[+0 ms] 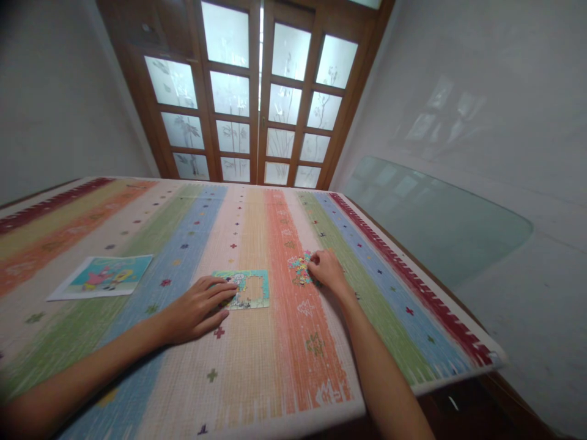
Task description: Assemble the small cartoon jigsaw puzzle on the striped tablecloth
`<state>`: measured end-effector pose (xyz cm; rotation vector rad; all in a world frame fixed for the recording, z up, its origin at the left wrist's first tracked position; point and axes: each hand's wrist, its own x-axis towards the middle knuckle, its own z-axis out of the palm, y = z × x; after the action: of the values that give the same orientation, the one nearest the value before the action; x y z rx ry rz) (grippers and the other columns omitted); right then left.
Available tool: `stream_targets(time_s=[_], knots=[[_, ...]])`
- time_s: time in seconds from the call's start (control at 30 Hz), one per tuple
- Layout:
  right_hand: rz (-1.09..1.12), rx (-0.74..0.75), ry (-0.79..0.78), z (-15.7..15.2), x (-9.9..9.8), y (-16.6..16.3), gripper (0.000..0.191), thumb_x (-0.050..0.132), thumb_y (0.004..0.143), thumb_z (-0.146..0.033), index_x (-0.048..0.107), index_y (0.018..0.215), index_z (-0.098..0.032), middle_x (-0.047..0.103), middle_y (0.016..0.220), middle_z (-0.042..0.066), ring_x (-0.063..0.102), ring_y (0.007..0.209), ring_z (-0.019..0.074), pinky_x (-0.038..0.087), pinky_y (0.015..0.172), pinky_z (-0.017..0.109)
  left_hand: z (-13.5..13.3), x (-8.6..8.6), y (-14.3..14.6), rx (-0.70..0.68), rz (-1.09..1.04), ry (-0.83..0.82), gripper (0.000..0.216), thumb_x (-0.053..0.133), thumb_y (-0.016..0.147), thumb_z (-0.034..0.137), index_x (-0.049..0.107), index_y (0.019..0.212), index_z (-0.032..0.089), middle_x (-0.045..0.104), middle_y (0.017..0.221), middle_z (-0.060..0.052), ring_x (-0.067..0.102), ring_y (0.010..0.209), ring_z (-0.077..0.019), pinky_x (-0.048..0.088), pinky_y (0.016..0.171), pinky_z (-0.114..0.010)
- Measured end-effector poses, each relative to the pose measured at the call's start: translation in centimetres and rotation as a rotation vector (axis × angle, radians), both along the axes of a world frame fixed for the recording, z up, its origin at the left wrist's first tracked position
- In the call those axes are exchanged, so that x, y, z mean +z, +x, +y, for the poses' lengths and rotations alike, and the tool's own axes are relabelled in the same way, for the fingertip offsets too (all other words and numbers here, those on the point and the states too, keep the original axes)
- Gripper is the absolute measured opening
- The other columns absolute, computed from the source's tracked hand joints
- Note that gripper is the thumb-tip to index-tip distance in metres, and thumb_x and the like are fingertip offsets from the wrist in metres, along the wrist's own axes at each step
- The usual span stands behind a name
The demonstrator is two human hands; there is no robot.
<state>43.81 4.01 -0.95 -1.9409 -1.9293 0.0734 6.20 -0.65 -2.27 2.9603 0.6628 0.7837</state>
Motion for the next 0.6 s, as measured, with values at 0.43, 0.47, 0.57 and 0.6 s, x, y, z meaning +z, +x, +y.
stream_targets(time_s=[0.43,0.47,0.57,0.6], knots=[[0.389,0.150,0.010,-0.4,1.6,-1.4,0.002,0.061,0.077,-0.022,0.063,0.076,-0.020,0.068,0.070,0.003,0.060,0.062,0.0169,0.045,0.060,0.029,0.0,-0.2,0.0,-0.005,0.012,0.018,0.032,0.050,0.101,0.025,0.056,0.131,0.018,0.067,0.131,-0.012,0.058,0.120,-0.0291,0.046,0.103,-0.049],[0.455,0.209,0.002,-0.7,1.8,-2.0,0.005,0.061,0.078,-0.023,0.065,0.078,-0.020,0.070,0.073,0.004,0.061,0.064,0.0169,0.046,0.062,0.029,0.0,-0.2,0.0,-0.005,0.014,0.019,0.032,0.050,0.101,0.025,0.056,0.132,0.018,0.066,0.131,-0.012,0.058,0.120,-0.0292,0.046,0.103,-0.049],[0.591,0.371,-0.055,-1.6,2.2,-4.1,0.015,0.062,0.080,-0.028,0.070,0.087,-0.019,0.073,0.079,0.005,0.064,0.069,0.0171,0.049,0.066,0.029,0.1,-0.2,0.0,-0.007,0.014,0.021,0.032,0.049,0.102,0.025,0.055,0.132,0.018,0.066,0.131,-0.012,0.059,0.119,-0.0290,0.047,0.103,-0.049],[0.613,0.419,-0.081,-2.0,2.1,-4.9,0.016,0.062,0.081,-0.029,0.072,0.088,-0.018,0.074,0.080,0.005,0.065,0.070,0.0171,0.050,0.066,0.028,0.0,-0.1,0.0,-0.006,0.013,0.021,0.032,0.049,0.102,0.025,0.056,0.132,0.018,0.066,0.131,-0.012,0.059,0.119,-0.0291,0.047,0.103,-0.049]])
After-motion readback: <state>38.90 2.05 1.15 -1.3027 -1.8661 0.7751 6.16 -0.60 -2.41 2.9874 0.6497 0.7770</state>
